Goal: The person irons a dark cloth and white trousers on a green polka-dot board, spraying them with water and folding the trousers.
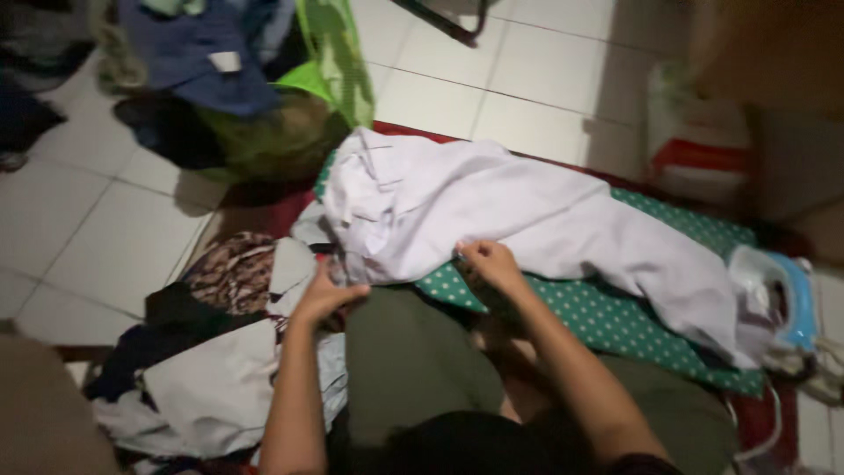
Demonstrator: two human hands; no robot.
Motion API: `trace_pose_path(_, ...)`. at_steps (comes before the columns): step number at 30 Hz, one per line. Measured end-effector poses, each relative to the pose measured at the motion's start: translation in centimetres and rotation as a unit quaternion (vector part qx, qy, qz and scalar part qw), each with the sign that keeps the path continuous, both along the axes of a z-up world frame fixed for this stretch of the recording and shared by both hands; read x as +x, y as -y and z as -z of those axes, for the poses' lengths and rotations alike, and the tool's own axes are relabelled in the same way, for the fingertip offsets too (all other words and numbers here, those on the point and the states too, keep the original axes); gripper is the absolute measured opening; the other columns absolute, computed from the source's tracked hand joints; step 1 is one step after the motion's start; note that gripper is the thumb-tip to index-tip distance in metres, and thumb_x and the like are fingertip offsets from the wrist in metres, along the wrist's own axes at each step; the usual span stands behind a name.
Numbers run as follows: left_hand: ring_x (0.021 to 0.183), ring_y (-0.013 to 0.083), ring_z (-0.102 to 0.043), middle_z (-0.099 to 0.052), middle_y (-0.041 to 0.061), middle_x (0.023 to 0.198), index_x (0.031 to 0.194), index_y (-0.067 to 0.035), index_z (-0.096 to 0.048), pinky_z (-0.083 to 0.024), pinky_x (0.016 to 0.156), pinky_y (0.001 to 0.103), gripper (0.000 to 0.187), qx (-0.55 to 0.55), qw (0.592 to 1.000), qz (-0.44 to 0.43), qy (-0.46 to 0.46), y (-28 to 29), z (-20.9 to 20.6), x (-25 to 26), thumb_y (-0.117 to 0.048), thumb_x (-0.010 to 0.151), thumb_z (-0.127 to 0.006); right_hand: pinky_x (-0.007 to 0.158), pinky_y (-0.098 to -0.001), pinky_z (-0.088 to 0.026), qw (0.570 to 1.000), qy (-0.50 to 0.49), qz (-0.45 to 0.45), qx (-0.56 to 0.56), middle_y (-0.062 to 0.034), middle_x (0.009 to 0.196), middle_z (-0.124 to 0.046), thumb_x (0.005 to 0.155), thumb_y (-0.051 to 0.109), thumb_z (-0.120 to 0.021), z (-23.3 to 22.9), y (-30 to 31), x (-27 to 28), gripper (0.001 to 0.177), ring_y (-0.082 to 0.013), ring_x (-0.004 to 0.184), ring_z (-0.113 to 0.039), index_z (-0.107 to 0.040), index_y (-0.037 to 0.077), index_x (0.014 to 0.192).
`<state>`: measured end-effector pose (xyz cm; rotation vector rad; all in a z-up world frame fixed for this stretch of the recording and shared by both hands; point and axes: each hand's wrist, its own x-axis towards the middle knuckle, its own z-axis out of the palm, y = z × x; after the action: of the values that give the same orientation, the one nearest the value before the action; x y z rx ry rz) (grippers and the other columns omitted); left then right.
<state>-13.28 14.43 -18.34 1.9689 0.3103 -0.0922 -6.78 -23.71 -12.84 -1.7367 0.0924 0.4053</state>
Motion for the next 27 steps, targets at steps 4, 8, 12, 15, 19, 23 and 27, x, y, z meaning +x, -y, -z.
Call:
trace_pose_path(4,0.112,0.0259,-0.067,-0.070,0.016,0.121,0.142,-0.004,-0.047,-0.055,0.096,0.039,0.095,-0.149,0.987,0.050,-0.033,2.7,0.5,-0.9,-0.033,0.063,-0.091,0.056,-0.0368,-0.056,0.996,-0.076,0.016,0.054,-0.0126,0.079,-0.072,0.094,0.025,-0.069,2.0,-3.1,2.9,0.028,-0.0213,0.060,-0.066,-0.061,-0.002,0.089)
trace_pose_path(8,0.091,0.0149,-0.070,-0.077,0.006,0.103,0.121,-0.001,-0.072,-0.057,0.080,0.032,0.046,-0.136,0.981,0.127,-0.053,1.6,-4.5,-1.2,-0.032,0.087,-0.079,0.061,-0.0363,-0.060,0.986,-0.086,-0.039,0.136,-0.0127,0.077,-0.071,0.094,0.020,-0.063,-1.7,-0.8,2.5,0.020,-0.0214,0.063,-0.071,-0.063,0.001,0.098)
trace_pose_path(12,0.058,0.0097,-0.063,-0.076,0.004,0.085,0.118,-0.007,-0.070,-0.047,0.047,0.024,0.039,-0.204,0.969,0.138,-0.023,-1.5,-13.8,1.1,-0.028,0.086,-0.075,0.073,-0.0407,-0.061,0.940,0.010,-0.132,0.314,-0.0191,0.083,-0.072,0.105,0.017,-0.066,-10.6,3.2,0.9,0.027,-0.0272,0.074,-0.072,-0.067,-0.009,0.097)
trace_pose_path(15,0.060,0.0056,-0.056,-0.070,0.001,0.085,0.121,-0.001,-0.070,-0.044,0.047,0.023,0.035,-0.235,0.955,0.107,0.149,-0.3,-20.4,5.2,-0.025,0.096,-0.073,0.086,-0.0436,-0.062,0.898,0.075,-0.119,0.416,-0.0194,0.096,-0.074,0.107,0.017,-0.063,-16.5,3.7,1.5,0.024,-0.0291,0.091,-0.075,-0.068,-0.006,0.102)
trace_pose_path(19,0.112,0.0179,-0.063,-0.062,0.012,0.130,0.137,-0.001,-0.056,-0.059,0.093,0.028,0.045,-0.269,0.927,0.026,0.260,4.0,-24.8,11.2,-0.016,0.098,-0.073,0.101,-0.0368,-0.057,0.932,0.140,0.012,0.334,-0.0133,0.120,-0.069,0.100,0.013,-0.061,-17.9,2.4,4.3,0.026,-0.0213,0.112,-0.070,-0.063,0.000,0.122)
trace_pose_path(23,0.138,0.0266,-0.050,-0.051,0.015,0.149,0.150,-0.008,-0.041,-0.047,0.109,0.036,0.077,-0.088,0.968,0.025,0.232,4.6,-20.9,11.7,-0.021,0.085,-0.082,0.093,-0.0356,-0.054,0.981,0.145,0.026,0.125,-0.0119,0.117,-0.070,0.094,0.013,-0.066,-12.2,1.4,3.3,0.035,-0.0226,0.111,-0.070,-0.061,0.004,0.128)
trace_pose_path(27,0.134,0.0326,-0.051,-0.054,0.019,0.142,0.142,-0.006,-0.046,-0.040,0.110,0.041,0.089,0.067,0.987,0.091,0.113,3.3,-14.0,9.3,-0.027,0.069,-0.093,0.091,-0.0445,-0.051,0.882,0.410,-0.052,-0.228,-0.0168,0.113,-0.064,0.069,0.022,-0.083,-8.6,0.3,-2.1,0.050,-0.0383,0.104,-0.063,-0.064,0.002,0.111)
